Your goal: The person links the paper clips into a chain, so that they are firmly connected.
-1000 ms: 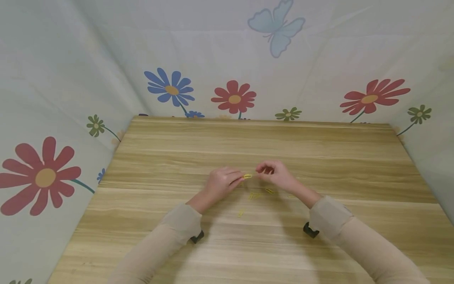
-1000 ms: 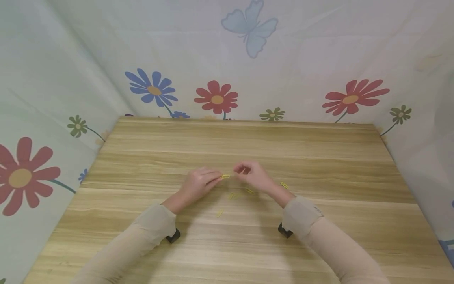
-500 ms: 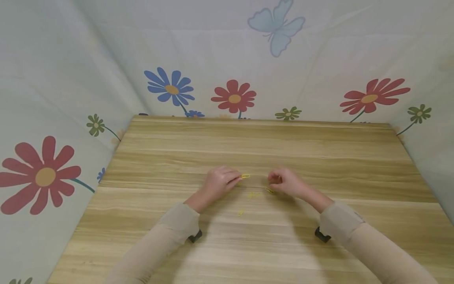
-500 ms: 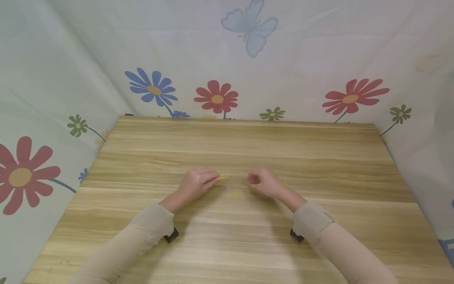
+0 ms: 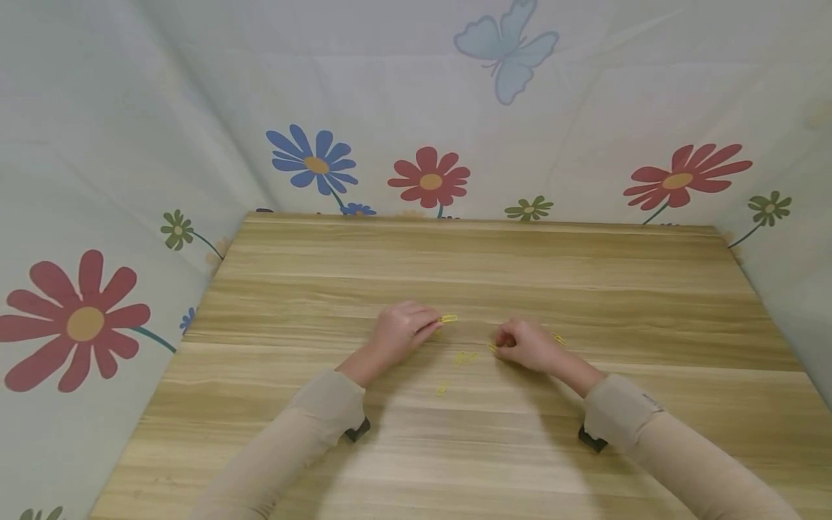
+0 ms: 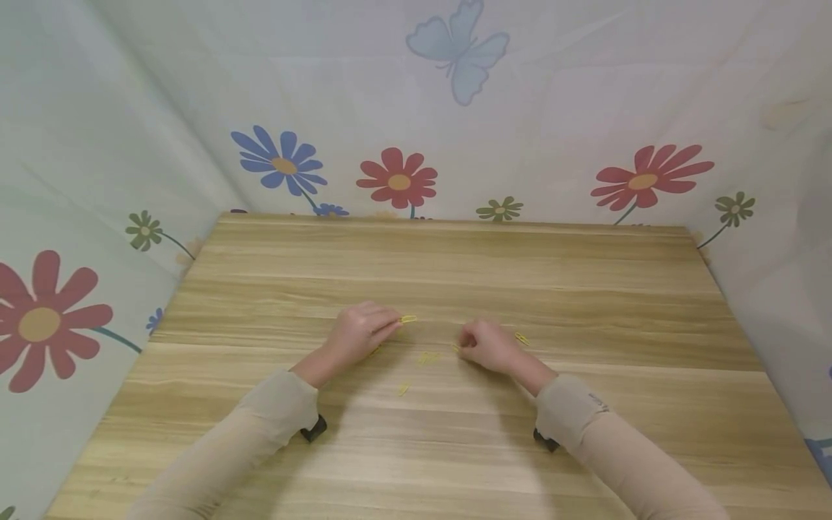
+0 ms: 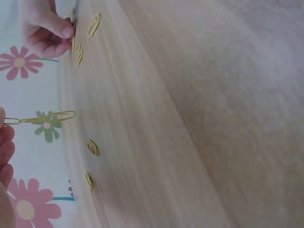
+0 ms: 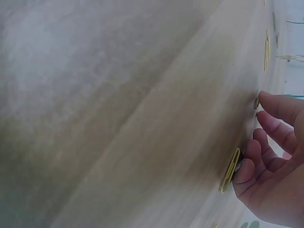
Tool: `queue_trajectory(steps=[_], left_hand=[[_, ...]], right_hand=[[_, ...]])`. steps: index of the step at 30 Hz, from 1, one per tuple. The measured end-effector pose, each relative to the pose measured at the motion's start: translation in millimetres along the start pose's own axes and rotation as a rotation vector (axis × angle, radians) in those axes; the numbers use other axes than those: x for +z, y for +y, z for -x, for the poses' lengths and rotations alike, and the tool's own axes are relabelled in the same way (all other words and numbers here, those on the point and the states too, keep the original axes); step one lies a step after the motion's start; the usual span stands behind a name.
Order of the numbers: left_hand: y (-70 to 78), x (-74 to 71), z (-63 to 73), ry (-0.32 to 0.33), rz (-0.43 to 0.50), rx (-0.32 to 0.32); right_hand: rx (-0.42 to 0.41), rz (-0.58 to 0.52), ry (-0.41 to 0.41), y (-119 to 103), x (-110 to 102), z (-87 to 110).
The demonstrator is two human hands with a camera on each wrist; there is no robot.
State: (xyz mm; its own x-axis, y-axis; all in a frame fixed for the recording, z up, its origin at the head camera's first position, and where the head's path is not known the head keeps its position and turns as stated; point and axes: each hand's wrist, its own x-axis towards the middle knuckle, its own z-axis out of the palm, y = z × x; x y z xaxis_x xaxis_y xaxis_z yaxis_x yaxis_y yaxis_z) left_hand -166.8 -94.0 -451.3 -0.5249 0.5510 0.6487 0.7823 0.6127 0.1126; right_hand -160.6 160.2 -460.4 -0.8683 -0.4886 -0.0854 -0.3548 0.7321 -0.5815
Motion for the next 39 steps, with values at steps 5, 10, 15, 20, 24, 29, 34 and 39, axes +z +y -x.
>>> queue_trajectory(steps=[5, 10, 15, 20, 24, 29, 34, 39], left_hand=[[-0.6, 0.5, 0.2, 0.006, 0.001, 0.004], [-0.8, 1.7, 0.5, 0.004, 0.003, 0.007], [0.1, 0.5, 0.3, 0.001, -0.002, 0.008], [-0.2, 0.8, 0.4, 0.012, -0.009, 0.019], [-0.7, 1.5, 0.4, 0.018, -0.014, 0.024], [-0.5, 1.4, 0.6, 0.021, -0.015, 0.023], [-0.5, 1.0, 1.0, 0.02, -0.015, 0.024], [-0.5, 1.2, 1.8, 0.013, -0.02, 0.018]], right_hand=[[0.037, 0.029, 0.003, -1.7, 1.8, 0.3], [0.055, 0.041, -0.005, -3.5, 2.4, -0.3], [0.044, 0.054, -0.004, -3.4, 2.2, -0.1], [0.018, 0.034, -0.006, -2.2, 1.3, 1.3], [0.015, 0.01, -0.007, -1.5, 0.4, 2.6], [0.024, -0.008, 0.003, -0.4, 0.9, 2.8], [0.04, -0.017, 0.004, -0.2, 1.4, 2.5], [0.052, -0.009, 0.003, -1.8, 1.4, 3.1]])
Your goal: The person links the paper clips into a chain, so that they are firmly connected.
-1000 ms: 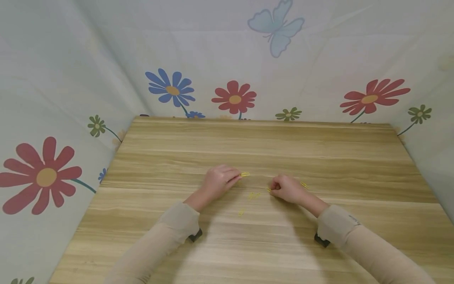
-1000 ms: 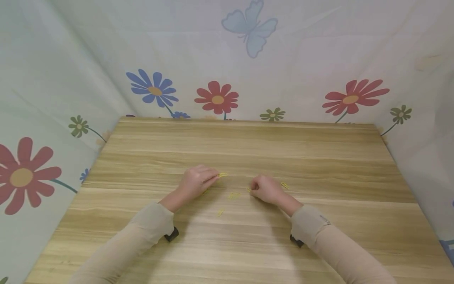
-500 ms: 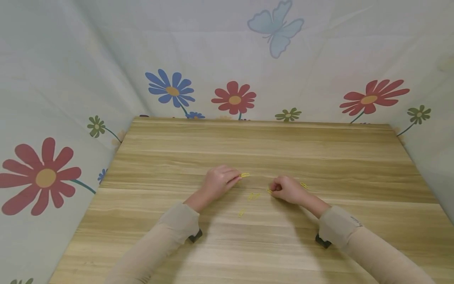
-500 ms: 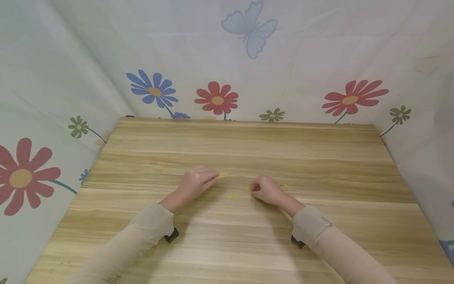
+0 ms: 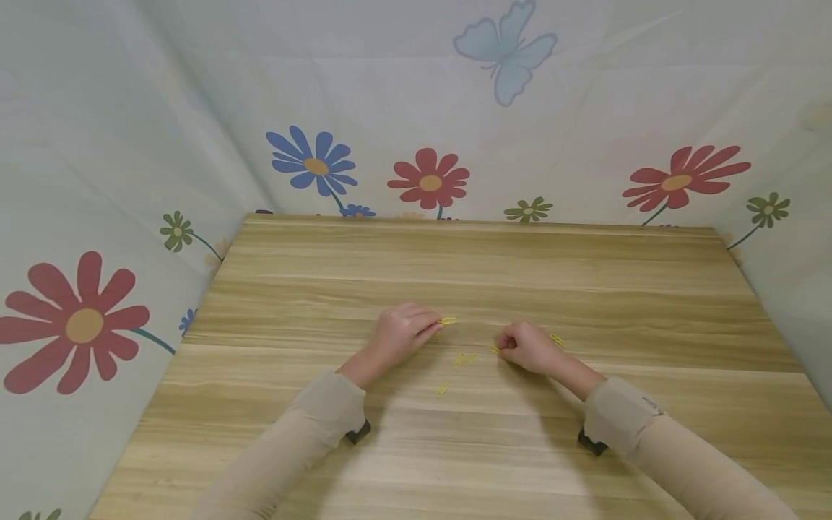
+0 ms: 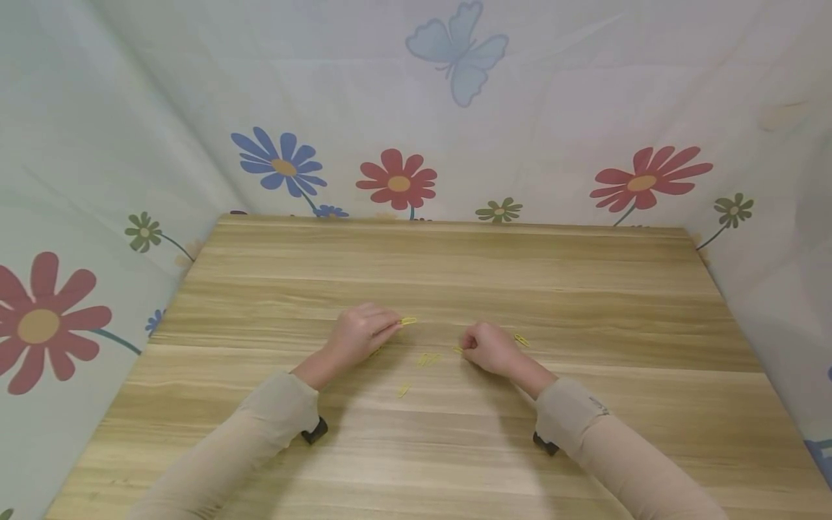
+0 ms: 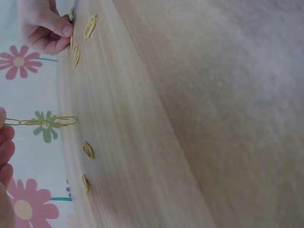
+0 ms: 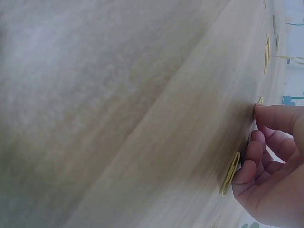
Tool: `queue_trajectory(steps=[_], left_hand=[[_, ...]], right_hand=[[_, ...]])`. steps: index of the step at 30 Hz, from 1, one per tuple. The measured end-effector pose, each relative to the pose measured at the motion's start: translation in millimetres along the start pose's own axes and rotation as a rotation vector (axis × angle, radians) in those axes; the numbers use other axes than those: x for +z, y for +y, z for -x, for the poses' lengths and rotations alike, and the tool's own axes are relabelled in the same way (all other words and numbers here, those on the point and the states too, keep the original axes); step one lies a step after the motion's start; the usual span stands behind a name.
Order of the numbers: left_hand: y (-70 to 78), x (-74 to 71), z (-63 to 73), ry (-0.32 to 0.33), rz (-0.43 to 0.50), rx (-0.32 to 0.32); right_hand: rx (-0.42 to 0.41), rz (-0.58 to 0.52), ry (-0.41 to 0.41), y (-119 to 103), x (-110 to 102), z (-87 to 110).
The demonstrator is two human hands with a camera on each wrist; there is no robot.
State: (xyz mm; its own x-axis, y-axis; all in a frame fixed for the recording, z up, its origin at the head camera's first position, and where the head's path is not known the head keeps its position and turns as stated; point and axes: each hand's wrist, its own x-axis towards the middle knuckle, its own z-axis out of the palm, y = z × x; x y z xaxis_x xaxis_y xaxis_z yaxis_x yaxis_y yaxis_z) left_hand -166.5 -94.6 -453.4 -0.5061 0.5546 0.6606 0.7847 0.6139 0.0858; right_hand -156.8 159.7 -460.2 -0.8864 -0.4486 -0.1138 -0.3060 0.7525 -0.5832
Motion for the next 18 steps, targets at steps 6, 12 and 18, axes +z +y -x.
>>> queue_trajectory(steps=[6, 12, 18], left_hand=[[0.0, 0.8, 0.9, -0.006, 0.002, -0.004], [-0.6, 0.9, 1.3, -0.006, -0.001, -0.008], [-1.0, 1.0, 1.5, -0.005, 0.001, -0.007]], right_hand=[[0.014, 0.021, 0.003, 0.2, 2.1, -1.0], [-0.031, -0.012, 0.024, 1.2, 1.9, 0.4], [-0.039, -0.012, 0.032, 1.5, 3.5, 0.1]])
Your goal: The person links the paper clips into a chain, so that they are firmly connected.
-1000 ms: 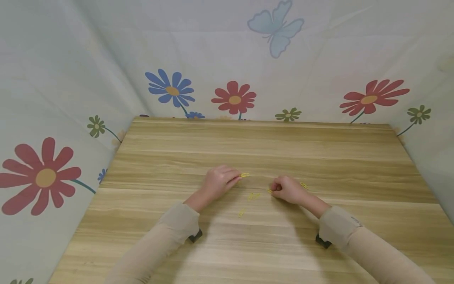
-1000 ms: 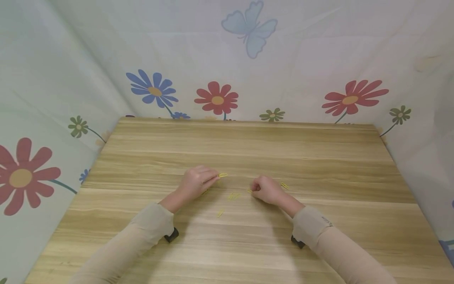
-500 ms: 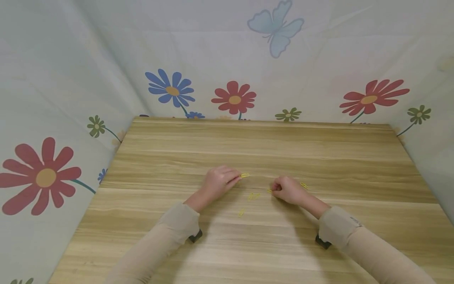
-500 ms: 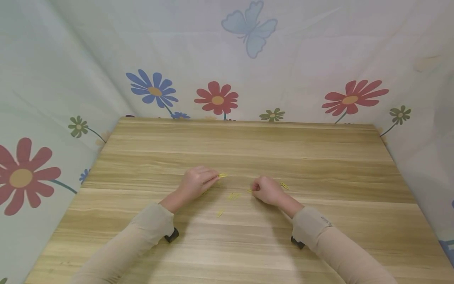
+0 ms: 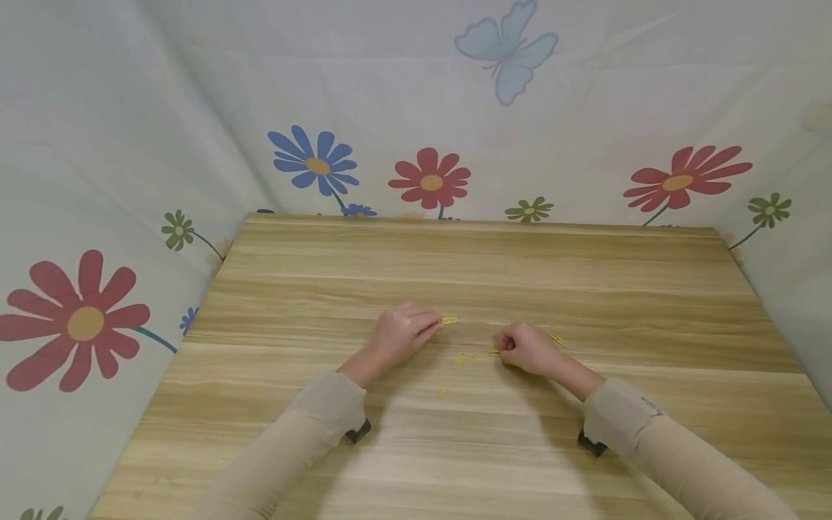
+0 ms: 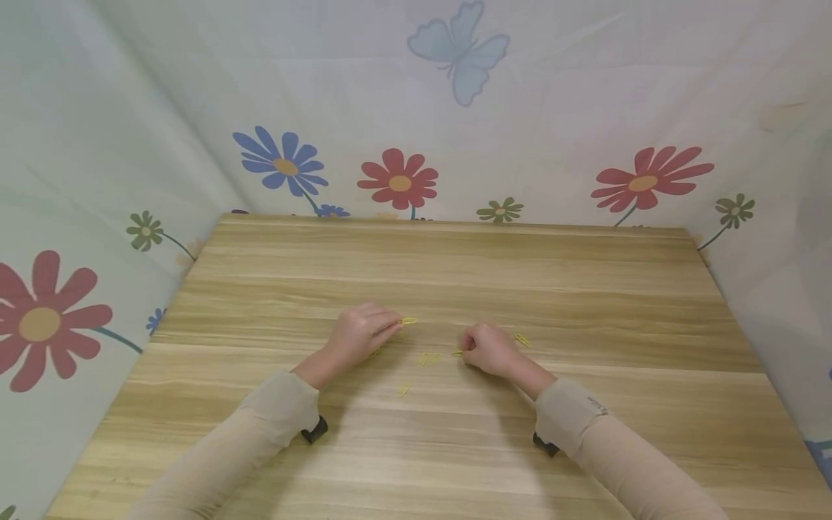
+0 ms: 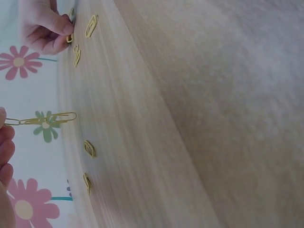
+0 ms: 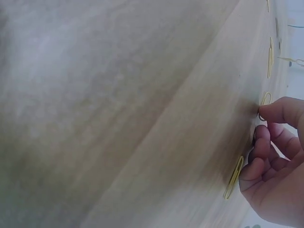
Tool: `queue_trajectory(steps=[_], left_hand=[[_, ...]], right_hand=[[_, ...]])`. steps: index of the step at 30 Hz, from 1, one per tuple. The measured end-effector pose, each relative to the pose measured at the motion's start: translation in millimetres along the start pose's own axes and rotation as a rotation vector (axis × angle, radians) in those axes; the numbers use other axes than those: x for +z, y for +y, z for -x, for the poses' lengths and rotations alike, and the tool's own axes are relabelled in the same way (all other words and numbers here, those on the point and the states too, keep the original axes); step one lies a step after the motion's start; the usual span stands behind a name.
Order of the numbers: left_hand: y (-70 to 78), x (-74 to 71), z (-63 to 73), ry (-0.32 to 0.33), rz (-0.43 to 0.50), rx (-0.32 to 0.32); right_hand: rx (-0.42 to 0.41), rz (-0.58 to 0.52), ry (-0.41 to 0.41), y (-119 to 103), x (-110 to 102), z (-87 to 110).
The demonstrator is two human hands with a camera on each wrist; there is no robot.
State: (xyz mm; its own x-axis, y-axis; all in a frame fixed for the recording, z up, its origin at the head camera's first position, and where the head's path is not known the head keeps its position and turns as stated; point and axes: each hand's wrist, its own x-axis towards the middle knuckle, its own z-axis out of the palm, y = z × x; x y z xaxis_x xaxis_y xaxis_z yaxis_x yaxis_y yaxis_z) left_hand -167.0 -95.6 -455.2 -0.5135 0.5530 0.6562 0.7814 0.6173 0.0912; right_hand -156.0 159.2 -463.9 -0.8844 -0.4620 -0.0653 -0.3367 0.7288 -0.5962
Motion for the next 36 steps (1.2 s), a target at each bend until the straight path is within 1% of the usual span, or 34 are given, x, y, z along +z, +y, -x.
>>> queue_trajectory(steps=[1, 5, 9, 17, 23, 31, 36], left_hand=[[0.0, 0.1, -0.1, -0.001, -0.001, 0.001], [0.6, -0.3, -0.5, -0.007, -0.004, 0.004], [0.9, -1.0, -0.9, -0.017, -0.006, 0.003], [2.1, -2.7, -2.0, -0.022, -0.007, -0.003], [2.7, -3.0, -1.9, -0.018, -0.017, 0.0], [2.4, -1.9, -1.6, -0.021, -0.011, 0.001], [3.1, -2.3, -2.8, -0.026, -0.004, 0.004]], right_hand=[[0.023, 0.0, -0.009, -0.3, 0.3, -0.5], [0.021, 0.014, -0.003, -1.2, 1.5, -0.2], [0.011, 0.002, 0.0, -2.2, 0.6, 0.7], [0.013, -0.088, -0.013, 0.6, -1.3, 0.1], [0.001, -0.123, -0.003, -0.8, -5.6, -1.2], [0.038, -0.242, -0.013, -3.5, -16.0, -4.5], [0.051, -0.288, -0.03, -8.2, -23.4, -6.1]])
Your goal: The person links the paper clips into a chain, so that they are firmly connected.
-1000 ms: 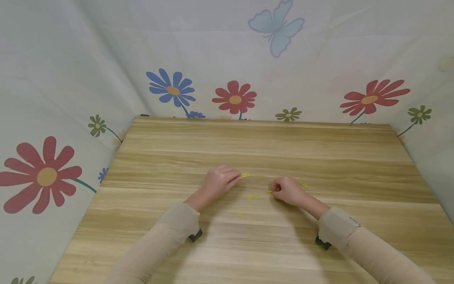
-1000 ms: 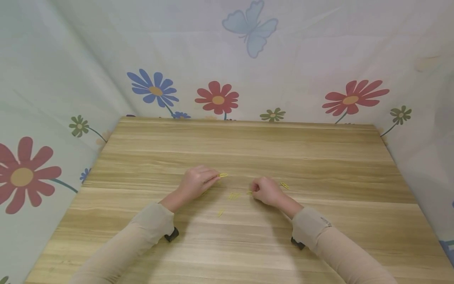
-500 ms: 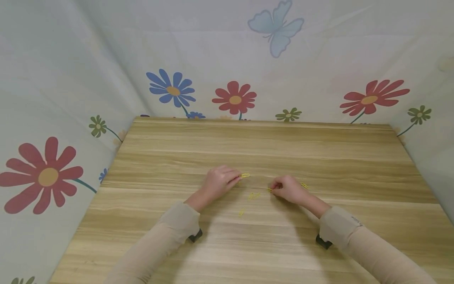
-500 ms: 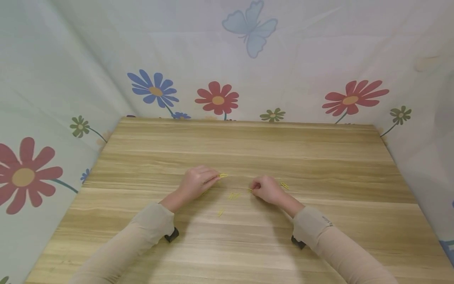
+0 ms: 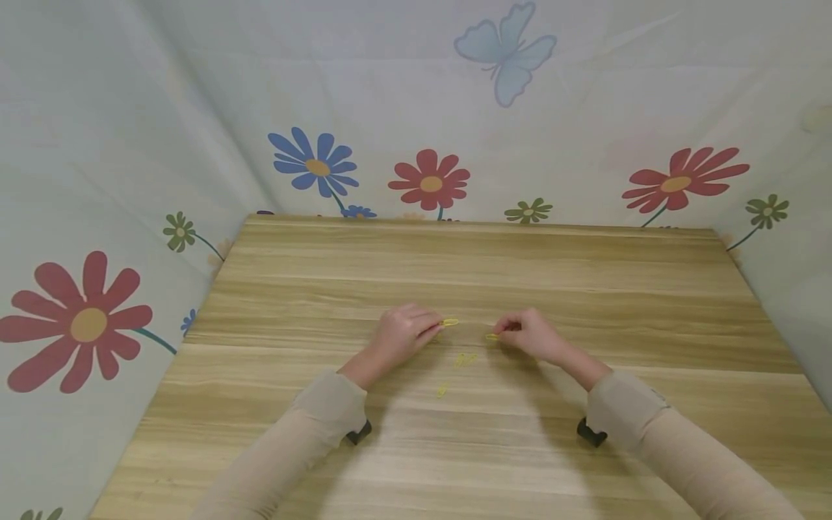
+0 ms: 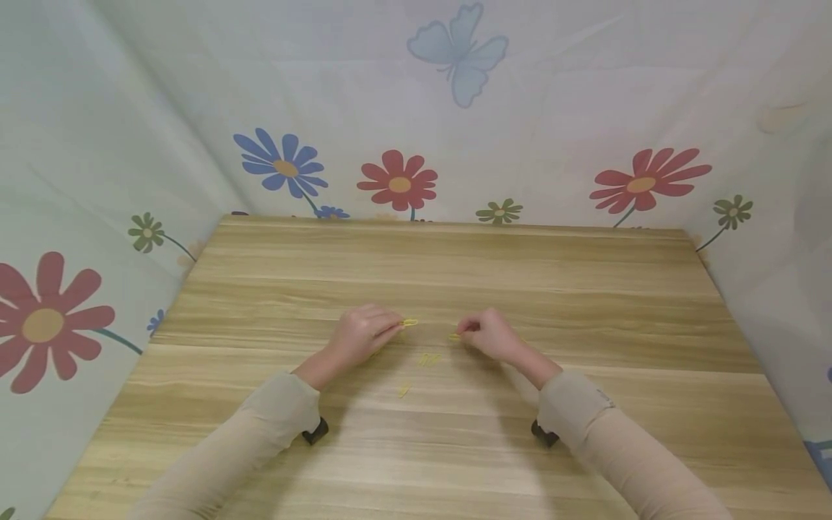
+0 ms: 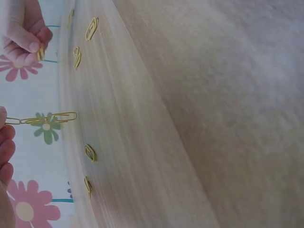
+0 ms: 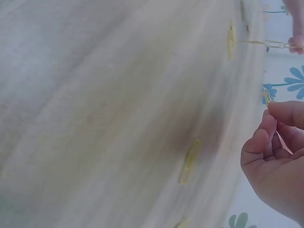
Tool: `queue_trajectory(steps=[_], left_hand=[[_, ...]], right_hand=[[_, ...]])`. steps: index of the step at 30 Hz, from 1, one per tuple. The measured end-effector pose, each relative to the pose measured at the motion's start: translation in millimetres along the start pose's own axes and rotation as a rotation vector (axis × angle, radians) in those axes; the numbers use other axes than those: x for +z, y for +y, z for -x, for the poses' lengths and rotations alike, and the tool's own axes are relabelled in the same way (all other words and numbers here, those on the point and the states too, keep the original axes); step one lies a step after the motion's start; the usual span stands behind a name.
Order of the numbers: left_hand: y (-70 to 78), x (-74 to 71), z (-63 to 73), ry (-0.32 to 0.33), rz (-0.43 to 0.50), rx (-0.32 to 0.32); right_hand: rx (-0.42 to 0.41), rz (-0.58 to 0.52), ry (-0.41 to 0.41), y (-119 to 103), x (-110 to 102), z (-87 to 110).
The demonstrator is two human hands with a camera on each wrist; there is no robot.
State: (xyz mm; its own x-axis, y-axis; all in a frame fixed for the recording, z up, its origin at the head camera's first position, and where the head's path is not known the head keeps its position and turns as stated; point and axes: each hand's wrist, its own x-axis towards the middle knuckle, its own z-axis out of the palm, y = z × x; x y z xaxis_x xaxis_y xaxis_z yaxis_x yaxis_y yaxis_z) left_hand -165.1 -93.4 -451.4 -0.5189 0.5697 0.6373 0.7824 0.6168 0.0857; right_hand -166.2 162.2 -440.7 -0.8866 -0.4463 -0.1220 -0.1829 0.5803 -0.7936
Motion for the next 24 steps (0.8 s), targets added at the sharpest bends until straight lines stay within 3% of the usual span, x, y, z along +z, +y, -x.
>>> queue_trajectory(steps=[9, 17, 24], left_hand=[[0.5, 1.7, -0.9, -0.003, -0.011, 0.021], [2.0, 1.5, -2.1, 0.008, -0.004, 0.022], [2.0, 3.6, -2.5, 0.014, -0.001, 0.02]], right_hand=[[0.057, -0.03, -0.022, -12.3, -7.9, -2.7], [-0.005, -0.016, -0.007, -25.3, -13.3, -6.5], [0.004, -0.075, -0.028, -34.3, -15.6, -9.0]])
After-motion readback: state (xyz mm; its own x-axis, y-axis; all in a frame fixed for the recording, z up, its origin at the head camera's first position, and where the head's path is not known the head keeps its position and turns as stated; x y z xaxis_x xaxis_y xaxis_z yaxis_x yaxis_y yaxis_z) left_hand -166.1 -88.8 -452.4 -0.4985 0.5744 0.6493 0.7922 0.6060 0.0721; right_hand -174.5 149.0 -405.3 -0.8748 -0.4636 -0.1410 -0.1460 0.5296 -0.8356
